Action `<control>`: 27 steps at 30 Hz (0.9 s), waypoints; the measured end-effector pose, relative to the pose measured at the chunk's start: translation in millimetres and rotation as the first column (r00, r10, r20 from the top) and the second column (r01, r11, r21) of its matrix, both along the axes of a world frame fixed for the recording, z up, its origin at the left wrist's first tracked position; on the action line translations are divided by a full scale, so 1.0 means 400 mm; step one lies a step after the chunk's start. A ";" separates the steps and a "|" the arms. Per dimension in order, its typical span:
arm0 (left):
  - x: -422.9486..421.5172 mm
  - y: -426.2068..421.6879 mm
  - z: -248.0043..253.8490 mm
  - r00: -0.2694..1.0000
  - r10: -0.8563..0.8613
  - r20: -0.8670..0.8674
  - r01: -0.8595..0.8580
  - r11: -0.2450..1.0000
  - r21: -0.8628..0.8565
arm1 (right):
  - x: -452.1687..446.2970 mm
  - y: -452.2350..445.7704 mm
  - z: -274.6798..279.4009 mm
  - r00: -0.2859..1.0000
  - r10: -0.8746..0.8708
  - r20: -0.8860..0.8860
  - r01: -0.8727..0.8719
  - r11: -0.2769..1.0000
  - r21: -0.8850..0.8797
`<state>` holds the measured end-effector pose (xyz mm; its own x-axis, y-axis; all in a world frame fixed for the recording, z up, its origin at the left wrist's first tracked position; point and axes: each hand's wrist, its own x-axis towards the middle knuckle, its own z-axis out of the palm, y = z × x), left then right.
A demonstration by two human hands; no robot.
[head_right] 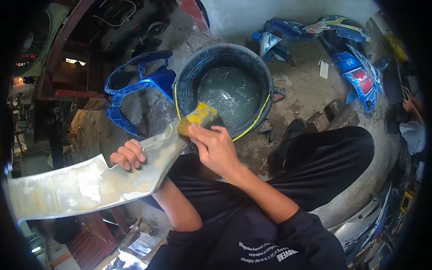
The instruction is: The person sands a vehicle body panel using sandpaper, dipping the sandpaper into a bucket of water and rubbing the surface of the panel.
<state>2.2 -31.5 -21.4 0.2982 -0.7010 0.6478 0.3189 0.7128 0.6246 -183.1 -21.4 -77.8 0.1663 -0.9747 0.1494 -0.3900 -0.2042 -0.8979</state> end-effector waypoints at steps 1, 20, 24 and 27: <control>-0.001 -0.003 0.002 1.000 0.003 -0.004 -0.003 1.000 -0.002 | -0.013 0.019 0.001 0.997 0.071 0.015 -0.071 0.997 0.007; -0.040 -0.035 0.031 0.988 -0.110 -0.112 0.122 0.986 0.111 | 0.040 -0.040 0.018 0.993 0.106 0.044 -0.064 0.828 -0.558; -0.124 -0.055 0.015 0.827 0.409 0.387 -0.472 0.878 0.082 | 0.051 -0.071 0.063 0.991 0.083 0.107 -0.013 0.846 -0.533; -0.136 -0.063 -0.014 0.364 0.515 0.776 -0.705 0.697 -0.132 | 0.061 -0.084 0.085 0.987 0.055 0.150 0.035 0.843 -0.536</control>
<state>-52.4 -56.7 -27.1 0.2088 -0.6583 0.7232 -0.7666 0.3490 0.5390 -158.9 -55.0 -43.7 0.1071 -0.7332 0.6715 -0.2525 -0.6733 -0.6949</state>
